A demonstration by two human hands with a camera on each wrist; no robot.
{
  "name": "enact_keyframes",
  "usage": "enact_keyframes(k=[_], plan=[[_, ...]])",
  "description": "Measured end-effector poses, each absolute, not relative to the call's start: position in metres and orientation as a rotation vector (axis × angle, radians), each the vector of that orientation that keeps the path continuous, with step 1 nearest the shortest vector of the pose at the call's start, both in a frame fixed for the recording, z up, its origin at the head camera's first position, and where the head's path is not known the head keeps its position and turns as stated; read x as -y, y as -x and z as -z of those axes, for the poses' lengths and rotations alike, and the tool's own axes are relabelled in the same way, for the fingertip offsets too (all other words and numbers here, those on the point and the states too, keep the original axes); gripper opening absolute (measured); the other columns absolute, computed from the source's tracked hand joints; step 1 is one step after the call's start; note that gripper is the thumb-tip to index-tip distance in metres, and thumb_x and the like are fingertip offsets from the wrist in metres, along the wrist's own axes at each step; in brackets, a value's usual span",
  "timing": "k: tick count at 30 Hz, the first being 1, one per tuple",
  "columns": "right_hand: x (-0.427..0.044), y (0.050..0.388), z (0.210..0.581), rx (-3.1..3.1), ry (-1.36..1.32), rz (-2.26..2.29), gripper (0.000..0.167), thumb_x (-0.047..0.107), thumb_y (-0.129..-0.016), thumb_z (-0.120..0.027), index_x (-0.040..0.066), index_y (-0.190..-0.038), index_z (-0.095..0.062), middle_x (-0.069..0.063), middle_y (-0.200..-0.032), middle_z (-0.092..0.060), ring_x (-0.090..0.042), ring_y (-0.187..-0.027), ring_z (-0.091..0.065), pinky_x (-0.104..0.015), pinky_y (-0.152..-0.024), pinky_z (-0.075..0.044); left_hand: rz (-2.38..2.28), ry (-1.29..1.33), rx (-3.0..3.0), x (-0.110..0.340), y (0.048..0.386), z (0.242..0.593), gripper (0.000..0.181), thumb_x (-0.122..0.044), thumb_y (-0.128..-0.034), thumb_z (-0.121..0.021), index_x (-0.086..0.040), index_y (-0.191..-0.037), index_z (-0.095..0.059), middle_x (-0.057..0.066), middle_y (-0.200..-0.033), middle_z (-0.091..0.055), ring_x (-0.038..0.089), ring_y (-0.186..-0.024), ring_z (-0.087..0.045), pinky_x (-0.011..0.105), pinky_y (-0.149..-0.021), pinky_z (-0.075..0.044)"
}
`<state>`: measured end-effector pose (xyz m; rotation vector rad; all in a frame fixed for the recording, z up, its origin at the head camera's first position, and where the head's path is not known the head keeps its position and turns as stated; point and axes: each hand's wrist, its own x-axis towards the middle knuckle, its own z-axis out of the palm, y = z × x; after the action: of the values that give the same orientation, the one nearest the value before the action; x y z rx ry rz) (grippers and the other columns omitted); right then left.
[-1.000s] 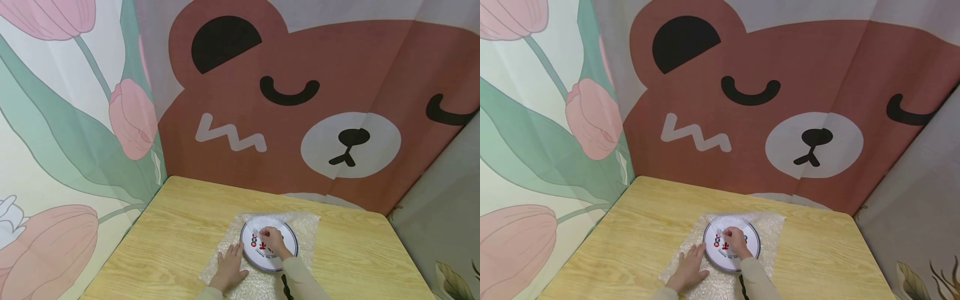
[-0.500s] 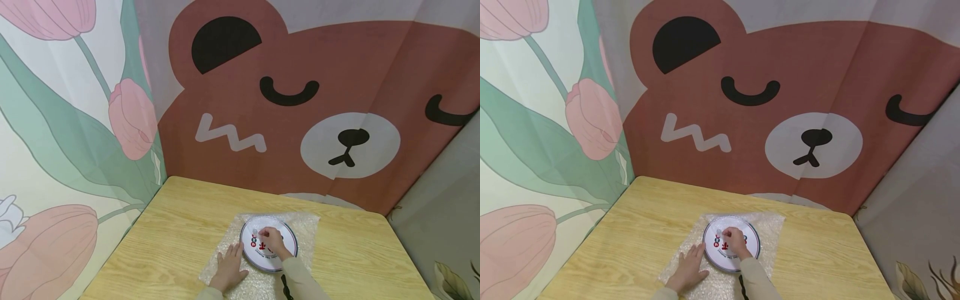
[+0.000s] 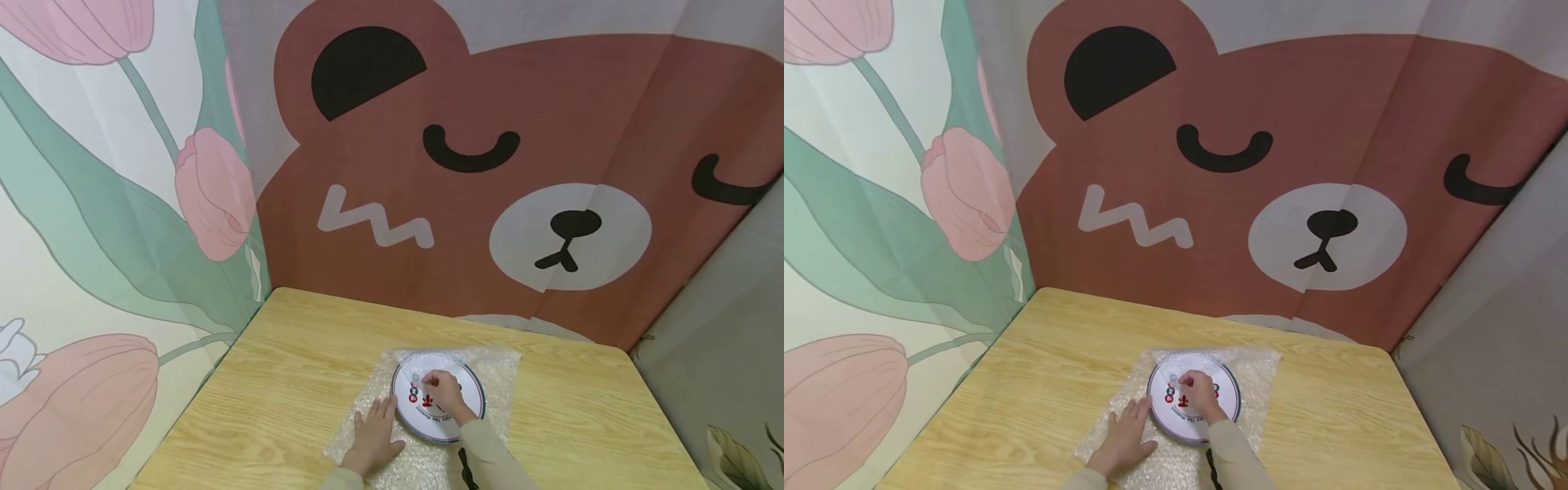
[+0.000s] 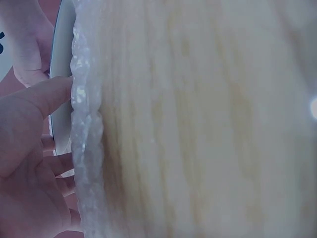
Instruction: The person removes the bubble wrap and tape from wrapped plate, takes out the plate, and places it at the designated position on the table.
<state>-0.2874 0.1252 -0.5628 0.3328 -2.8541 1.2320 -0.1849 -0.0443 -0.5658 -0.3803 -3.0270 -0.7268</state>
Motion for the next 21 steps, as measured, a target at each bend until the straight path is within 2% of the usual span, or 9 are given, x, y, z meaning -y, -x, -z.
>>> enact_keyframes(k=[7,13,21], plan=[[-0.1273,0.2882,0.5653,2.788,-0.377,-1.297,0.005,0.006,-0.078,-0.066,0.005,-0.074,-0.063,0.001,-0.067,-0.057,-0.012,-0.062,-0.05,-0.027,-0.056,-0.045,0.719,0.377,3.03,0.0441,0.185,0.565,0.081,-0.034,-0.0706,-0.071,0.001,-0.134,-0.034,0.019,-0.133,-0.039,0.039,-0.122,-0.032,0.068,-0.089,-0.022],[-0.1238,0.2863,0.5609,2.855,-0.284,-1.301,0.005,0.004,-0.078,-0.065,-0.001,-0.076,-0.063,0.0,-0.07,-0.057,-0.014,-0.065,-0.051,-0.027,-0.058,-0.045,0.716,0.382,3.022,0.0438,0.1842,0.5642,0.081,-0.034,-0.0703,-0.071,0.001,-0.134,-0.035,0.019,-0.132,-0.04,0.04,-0.122,-0.033,0.068,-0.088,-0.023],[-0.1234,0.2853,0.5594,2.896,-0.268,-1.265,0.006,0.004,-0.081,-0.062,0.001,-0.076,-0.063,0.001,-0.071,-0.057,-0.011,-0.065,-0.049,-0.025,-0.057,-0.044,0.711,0.385,3.016,0.0439,0.1847,0.5658,0.081,-0.034,-0.0702,-0.071,0.001,-0.134,-0.035,0.019,-0.132,-0.04,0.039,-0.121,-0.033,0.067,-0.088,-0.023]])
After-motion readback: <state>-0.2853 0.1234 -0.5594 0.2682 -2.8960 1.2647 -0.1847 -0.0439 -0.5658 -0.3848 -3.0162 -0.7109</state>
